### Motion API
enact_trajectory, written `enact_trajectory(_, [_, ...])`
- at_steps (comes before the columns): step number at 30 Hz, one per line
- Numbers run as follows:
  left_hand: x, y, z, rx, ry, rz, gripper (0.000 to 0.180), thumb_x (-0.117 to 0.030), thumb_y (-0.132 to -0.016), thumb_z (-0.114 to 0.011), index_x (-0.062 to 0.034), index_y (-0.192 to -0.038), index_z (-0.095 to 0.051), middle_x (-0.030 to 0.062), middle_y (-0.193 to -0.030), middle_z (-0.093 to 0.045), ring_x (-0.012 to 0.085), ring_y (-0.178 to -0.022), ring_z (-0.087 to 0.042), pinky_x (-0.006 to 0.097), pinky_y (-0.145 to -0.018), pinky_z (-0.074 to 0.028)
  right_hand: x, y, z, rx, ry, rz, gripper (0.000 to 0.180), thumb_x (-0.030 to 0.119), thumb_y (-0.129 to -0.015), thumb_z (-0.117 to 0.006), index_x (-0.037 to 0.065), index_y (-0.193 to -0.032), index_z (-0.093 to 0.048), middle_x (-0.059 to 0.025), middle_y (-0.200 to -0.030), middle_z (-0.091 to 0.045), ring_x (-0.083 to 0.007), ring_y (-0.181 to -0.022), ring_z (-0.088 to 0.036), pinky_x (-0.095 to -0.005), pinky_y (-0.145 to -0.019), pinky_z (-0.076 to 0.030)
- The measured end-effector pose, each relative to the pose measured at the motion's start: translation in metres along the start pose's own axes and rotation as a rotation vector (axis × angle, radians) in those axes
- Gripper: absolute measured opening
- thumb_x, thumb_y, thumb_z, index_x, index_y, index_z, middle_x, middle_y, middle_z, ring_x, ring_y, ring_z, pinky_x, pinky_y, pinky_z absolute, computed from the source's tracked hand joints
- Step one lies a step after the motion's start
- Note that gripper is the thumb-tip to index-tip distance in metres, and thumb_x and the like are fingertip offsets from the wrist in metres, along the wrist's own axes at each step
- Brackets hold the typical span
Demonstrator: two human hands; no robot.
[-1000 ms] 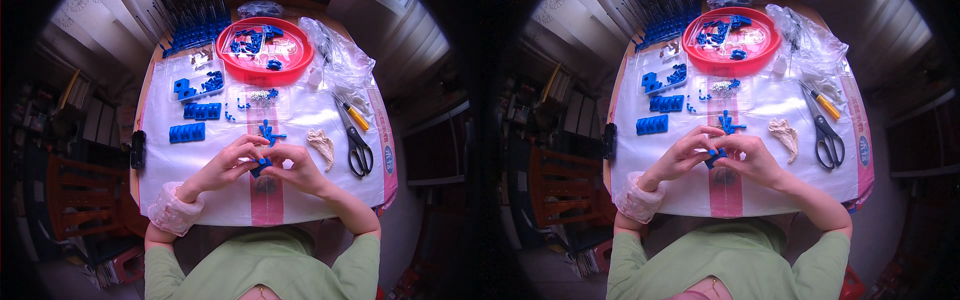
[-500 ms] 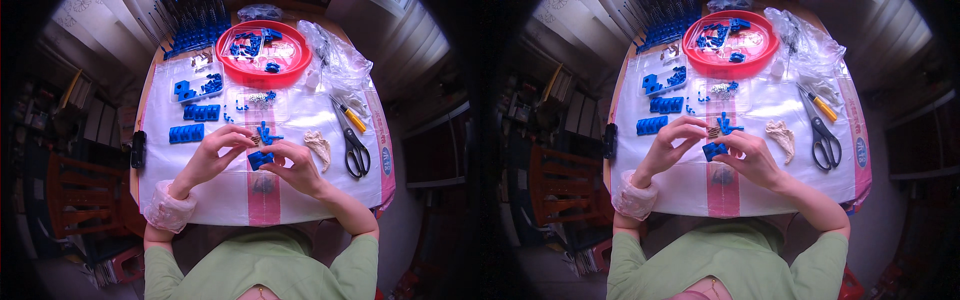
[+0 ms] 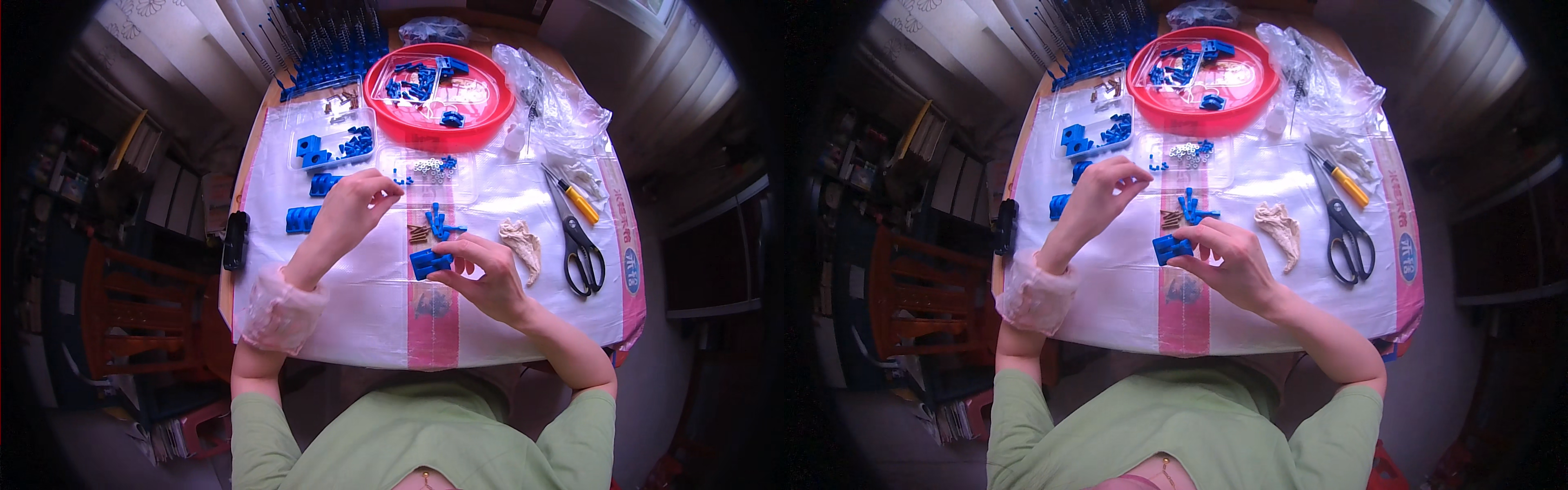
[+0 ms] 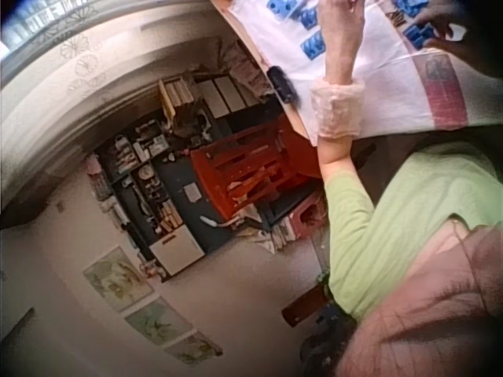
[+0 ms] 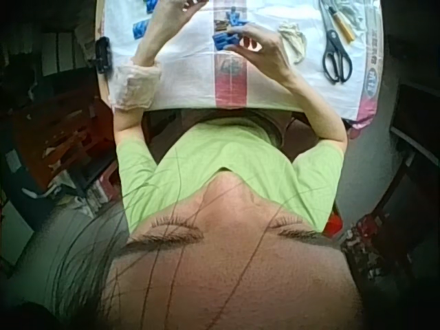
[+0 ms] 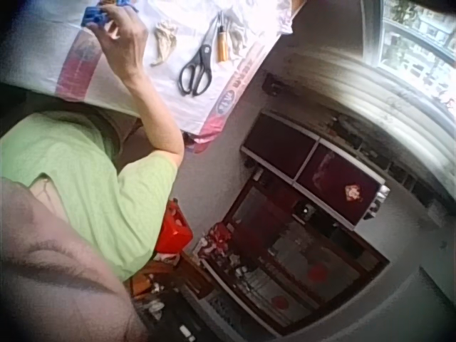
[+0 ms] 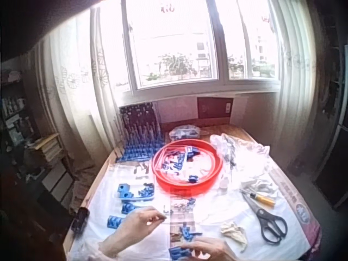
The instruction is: Assembling small blue plastic housings with internal components using a screwdriver.
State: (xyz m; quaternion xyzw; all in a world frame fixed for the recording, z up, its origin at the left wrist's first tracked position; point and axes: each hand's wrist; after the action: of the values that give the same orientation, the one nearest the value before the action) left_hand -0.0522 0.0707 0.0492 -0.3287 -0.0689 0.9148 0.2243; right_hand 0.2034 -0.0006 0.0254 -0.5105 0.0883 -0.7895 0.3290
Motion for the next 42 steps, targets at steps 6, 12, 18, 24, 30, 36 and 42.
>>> enact_trajectory(6, [0.013,-0.035,-0.033,-0.106,-0.234,-0.109,0.008,-0.01,-0.087,-0.076,-0.0066,-0.094,-0.08,0.01,-0.091,-0.07,0.0291,-0.091,-0.07,0.043,-0.081,-0.057,0.0,0.002,0.003,0.016,0.045,0.016,0.037,0.012,-0.081,-0.09,0.006,-0.113,-0.075,-0.0049,-0.082,-0.066,-0.0132,-0.066,-0.059,-0.0286,-0.058,-0.049])
enact_trajectory(12, [0.017,-0.052,-0.053,-0.125,-0.32,-0.154,0.007,-0.007,-0.082,-0.077,-0.0064,-0.089,-0.079,0.0098,-0.092,-0.069,0.0294,-0.095,-0.069,0.042,-0.085,-0.056,0.0,0.001,0.001,0.026,0.037,0.02,0.036,0.012,-0.081,-0.09,0.005,-0.113,-0.074,-0.0051,-0.082,-0.066,-0.0141,-0.066,-0.06,-0.0292,-0.058,-0.049])
enact_trajectory(18, [0.018,-0.057,-0.057,-0.118,-0.359,-0.166,0.006,-0.007,-0.082,-0.076,-0.0061,-0.087,-0.078,0.0103,-0.091,-0.069,0.0288,-0.095,-0.069,0.042,-0.086,-0.057,0.001,0.0,0.003,0.026,0.06,0.018,0.036,0.012,-0.082,-0.089,0.005,-0.113,-0.074,-0.0056,-0.082,-0.066,-0.0145,-0.066,-0.06,-0.0295,-0.058,-0.05])
enact_trajectory(24, [0.016,-0.059,-0.061,-0.065,-0.477,-0.172,0.008,-0.012,-0.086,-0.076,-0.0057,-0.09,-0.078,0.0097,-0.094,-0.069,0.0301,-0.095,-0.069,0.043,-0.086,-0.055,-0.004,0.0,0.001,0.028,0.088,0.016,0.036,0.014,-0.082,-0.09,0.005,-0.113,-0.074,-0.0051,-0.081,-0.064,-0.0141,-0.066,-0.06,-0.0292,-0.058,-0.049])
enact_trajectory(30, [0.017,-0.059,-0.061,-0.068,-0.415,-0.186,0.011,-0.014,-0.088,-0.075,-0.0034,-0.091,-0.076,0.011,-0.094,-0.068,0.0313,-0.093,-0.069,0.044,-0.086,-0.054,-0.005,0.0,0.001,0.024,0.105,0.012,0.035,0.015,-0.081,-0.09,0.005,-0.112,-0.074,-0.0045,-0.08,-0.064,-0.0137,-0.065,-0.06,-0.0292,-0.058,-0.049])
enact_trajectory(36, [0.009,-0.05,-0.053,-0.062,-0.283,-0.221,0.012,-0.012,-0.088,-0.076,-0.0014,-0.094,-0.074,0.0114,-0.093,-0.07,0.0291,-0.088,-0.07,0.041,-0.082,-0.055,-0.008,-0.001,0.0,0.0,0.142,0.033,0.036,0.015,-0.081,-0.09,0.005,-0.111,-0.074,-0.0049,-0.081,-0.065,-0.0144,-0.065,-0.06,-0.0299,-0.058,-0.05])
enact_trajectory(42, [-0.033,0.022,-0.024,0.091,0.409,0.001,0.015,-0.007,-0.094,-0.077,0.0035,-0.104,-0.076,0.0116,-0.095,-0.078,0.017,-0.085,-0.075,0.031,-0.078,-0.059,-0.005,-0.001,0.001,-0.037,0.163,0.03,0.036,0.015,-0.08,-0.09,0.007,-0.112,-0.074,-0.005,-0.081,-0.066,-0.0155,-0.064,-0.061,-0.0309,-0.058,-0.05])
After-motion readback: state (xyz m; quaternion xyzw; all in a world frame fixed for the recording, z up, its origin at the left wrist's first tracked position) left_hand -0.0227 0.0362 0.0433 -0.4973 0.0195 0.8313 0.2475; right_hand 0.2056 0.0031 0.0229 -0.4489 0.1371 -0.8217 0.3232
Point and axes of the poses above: each hand's wrist, its own y-axis away from the middle knuckle, its own z-axis out of the back of the hand, x = y × z
